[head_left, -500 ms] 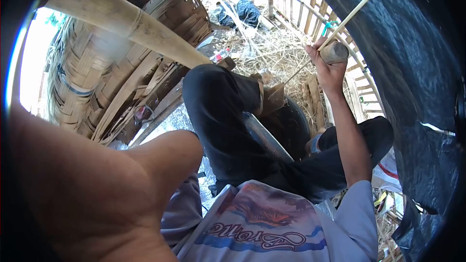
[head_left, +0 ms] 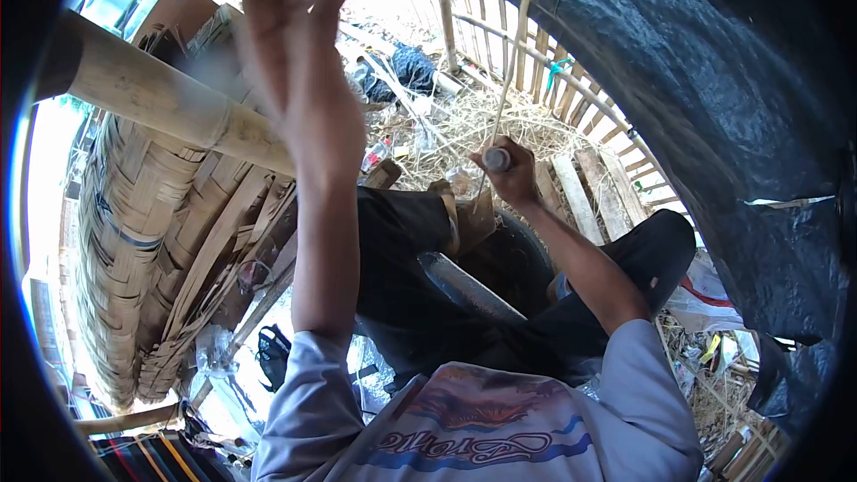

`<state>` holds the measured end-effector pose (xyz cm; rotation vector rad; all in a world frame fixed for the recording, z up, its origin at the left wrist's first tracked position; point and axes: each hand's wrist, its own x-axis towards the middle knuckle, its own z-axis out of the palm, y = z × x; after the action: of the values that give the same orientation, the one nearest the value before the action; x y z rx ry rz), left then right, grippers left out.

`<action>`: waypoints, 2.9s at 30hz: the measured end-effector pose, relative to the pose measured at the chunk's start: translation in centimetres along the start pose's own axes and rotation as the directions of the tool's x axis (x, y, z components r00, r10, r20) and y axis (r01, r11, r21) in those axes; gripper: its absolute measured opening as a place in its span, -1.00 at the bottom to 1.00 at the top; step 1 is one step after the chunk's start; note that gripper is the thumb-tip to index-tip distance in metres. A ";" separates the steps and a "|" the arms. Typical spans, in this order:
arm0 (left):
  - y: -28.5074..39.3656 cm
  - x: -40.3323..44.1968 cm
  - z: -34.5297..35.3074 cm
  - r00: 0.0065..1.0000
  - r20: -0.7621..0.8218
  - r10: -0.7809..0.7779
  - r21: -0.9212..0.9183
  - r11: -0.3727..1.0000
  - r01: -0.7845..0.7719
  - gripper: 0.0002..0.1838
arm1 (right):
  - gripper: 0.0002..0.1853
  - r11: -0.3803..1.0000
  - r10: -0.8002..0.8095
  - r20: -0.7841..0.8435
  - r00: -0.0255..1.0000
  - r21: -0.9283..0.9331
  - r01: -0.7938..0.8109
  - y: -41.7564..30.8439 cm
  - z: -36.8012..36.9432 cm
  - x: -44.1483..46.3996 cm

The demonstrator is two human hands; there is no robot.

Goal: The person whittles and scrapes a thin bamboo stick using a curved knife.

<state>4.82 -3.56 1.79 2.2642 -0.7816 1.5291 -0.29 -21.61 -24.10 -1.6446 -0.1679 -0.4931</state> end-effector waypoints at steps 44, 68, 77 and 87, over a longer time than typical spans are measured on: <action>1.3 -1.7 9.8 0.522 0.849 -0.081 -0.417 0.506 0.755 -0.81 | -0.74 0.736 0.038 -0.384 0.922 0.635 0.234 -13.7 -5.1 6.6; 0.5 -3.7 8.7 0.638 0.728 -0.251 -0.407 0.591 0.697 -0.73 | -0.74 0.751 0.314 -0.379 0.871 0.660 0.017 -6.3 -1.1 1.4; 0.6 -3.7 6.3 0.502 0.795 -0.341 -0.326 0.457 0.827 -0.78 | -0.83 0.808 0.486 -0.463 0.741 0.561 -0.179 2.7 0.7 -5.3; 0.8 -4.2 3.5 0.463 0.770 -0.439 -0.258 0.450 0.855 -0.86 | -0.87 0.694 0.491 -0.373 0.788 0.713 -0.095 1.5 -1.0 -6.0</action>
<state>5.75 -4.92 -3.43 2.0578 -0.2748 0.0473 -5.32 -21.77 -27.88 -0.7425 0.3360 -0.5375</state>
